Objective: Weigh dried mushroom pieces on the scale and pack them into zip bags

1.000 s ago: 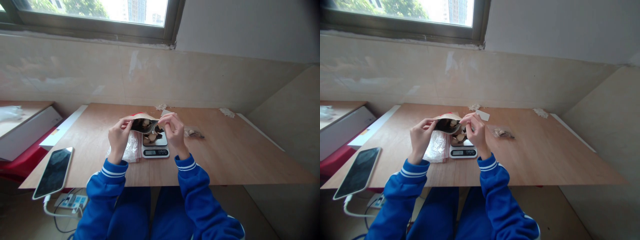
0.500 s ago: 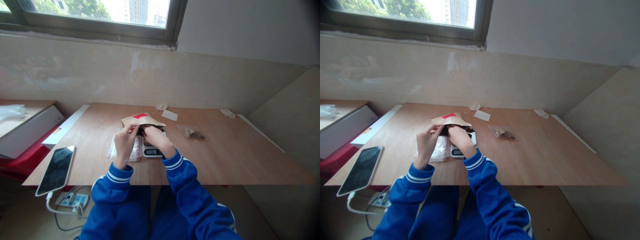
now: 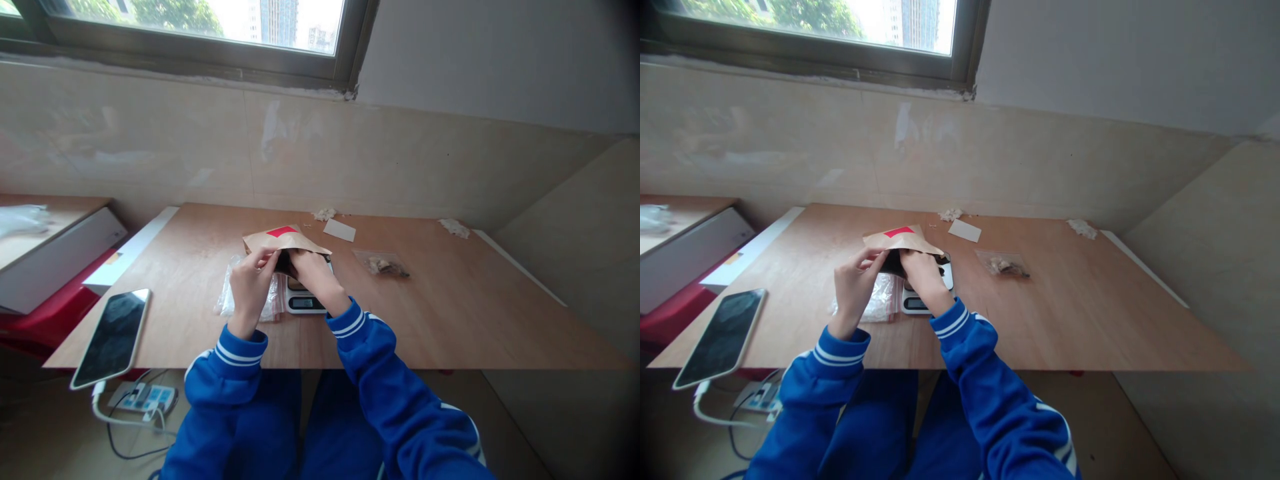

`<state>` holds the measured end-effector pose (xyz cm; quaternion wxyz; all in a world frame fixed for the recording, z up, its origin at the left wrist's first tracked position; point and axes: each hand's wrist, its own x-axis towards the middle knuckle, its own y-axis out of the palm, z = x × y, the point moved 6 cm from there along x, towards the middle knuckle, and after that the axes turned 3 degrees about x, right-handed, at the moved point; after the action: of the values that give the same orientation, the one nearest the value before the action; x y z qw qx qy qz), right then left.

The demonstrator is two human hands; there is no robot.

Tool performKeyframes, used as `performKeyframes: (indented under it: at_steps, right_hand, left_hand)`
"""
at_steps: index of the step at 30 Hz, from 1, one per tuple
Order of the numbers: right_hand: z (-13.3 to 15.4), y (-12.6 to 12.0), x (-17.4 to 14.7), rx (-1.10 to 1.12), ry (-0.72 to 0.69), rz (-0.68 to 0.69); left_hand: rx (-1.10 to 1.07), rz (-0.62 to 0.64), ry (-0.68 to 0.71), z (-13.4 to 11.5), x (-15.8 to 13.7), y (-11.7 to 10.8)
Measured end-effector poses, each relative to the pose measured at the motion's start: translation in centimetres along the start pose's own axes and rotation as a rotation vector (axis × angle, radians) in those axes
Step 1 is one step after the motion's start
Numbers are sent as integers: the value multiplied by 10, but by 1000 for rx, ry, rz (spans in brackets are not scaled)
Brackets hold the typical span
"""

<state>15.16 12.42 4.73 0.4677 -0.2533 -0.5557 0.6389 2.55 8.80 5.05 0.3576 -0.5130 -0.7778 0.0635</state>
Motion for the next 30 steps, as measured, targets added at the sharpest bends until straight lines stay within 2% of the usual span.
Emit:
performKeyframes:
  at_steps: [3, 10, 13, 24, 30]
  right_hand:
    - [2, -4, -8, -74, 34, 39]
    - [1, -11, -22, -59, -47, -67]
    - [-2, -7, -23, -55, -67, -62]
    - [-5, -1, -18, -67, -2, -59]
    - [-10, -5, -35, 24, -60, -154]
  left_hand:
    - [-8, 1, -18, 1, 1, -2]
    - [-23, 8, -1, 0, 2, 0]
    - [-8, 31, 8, -1, -2, 4]
    - [23, 54, 5, -5, -7, 8]
    - [27, 46, 4, -3, -4, 4]
